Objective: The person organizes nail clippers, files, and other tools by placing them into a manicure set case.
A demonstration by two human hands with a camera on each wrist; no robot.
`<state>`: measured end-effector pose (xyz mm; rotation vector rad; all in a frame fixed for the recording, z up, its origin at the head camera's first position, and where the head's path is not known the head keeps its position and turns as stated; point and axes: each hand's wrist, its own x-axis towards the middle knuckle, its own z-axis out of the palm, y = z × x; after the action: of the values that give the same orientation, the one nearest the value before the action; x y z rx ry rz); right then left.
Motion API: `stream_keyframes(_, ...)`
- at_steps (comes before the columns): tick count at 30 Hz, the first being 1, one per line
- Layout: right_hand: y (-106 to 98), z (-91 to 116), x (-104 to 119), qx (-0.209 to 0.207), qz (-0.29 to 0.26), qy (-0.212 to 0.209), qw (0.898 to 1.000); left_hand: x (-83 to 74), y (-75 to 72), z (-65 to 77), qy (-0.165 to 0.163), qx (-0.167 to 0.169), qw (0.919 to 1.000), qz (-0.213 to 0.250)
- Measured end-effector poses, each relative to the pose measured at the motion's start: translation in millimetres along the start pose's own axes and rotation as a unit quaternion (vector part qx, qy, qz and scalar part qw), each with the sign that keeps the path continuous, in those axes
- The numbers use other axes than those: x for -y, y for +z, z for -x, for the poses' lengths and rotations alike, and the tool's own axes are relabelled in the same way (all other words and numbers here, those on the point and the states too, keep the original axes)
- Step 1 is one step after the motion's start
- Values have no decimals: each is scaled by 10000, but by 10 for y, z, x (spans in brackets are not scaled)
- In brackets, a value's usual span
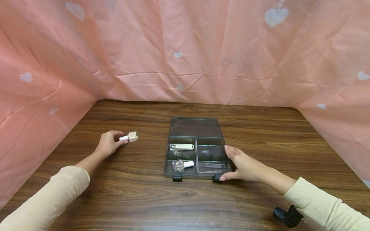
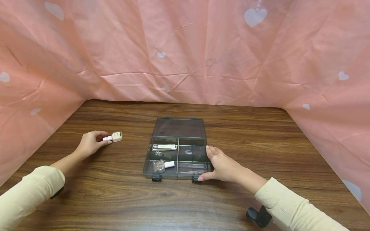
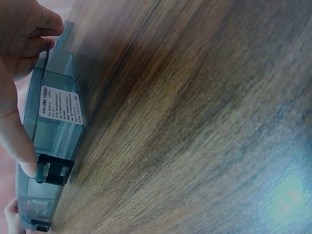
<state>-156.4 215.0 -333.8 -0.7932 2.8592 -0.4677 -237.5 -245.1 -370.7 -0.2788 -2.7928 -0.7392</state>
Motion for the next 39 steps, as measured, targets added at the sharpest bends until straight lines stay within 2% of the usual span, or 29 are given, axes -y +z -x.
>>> stream_keyframes(16, 17, -4, 8, -16, -31, -5, 10000, 99, -47, -23, -30, 203, 9998, 2)
stream_keyframes(23, 12, 8, 1, -21, -38, 17, 10000, 65, -50, -26, 92, 160, 9998, -21)
stream_keyframes(30, 20, 10, -14, -60, -31, -16, 10000, 13, -72, -29, 71, 167, 9998, -23)
stream_keyframes(39, 13, 1, -9, -51, -13, 7, 10000, -56, -96, 13, 260, -13, 9997, 25)
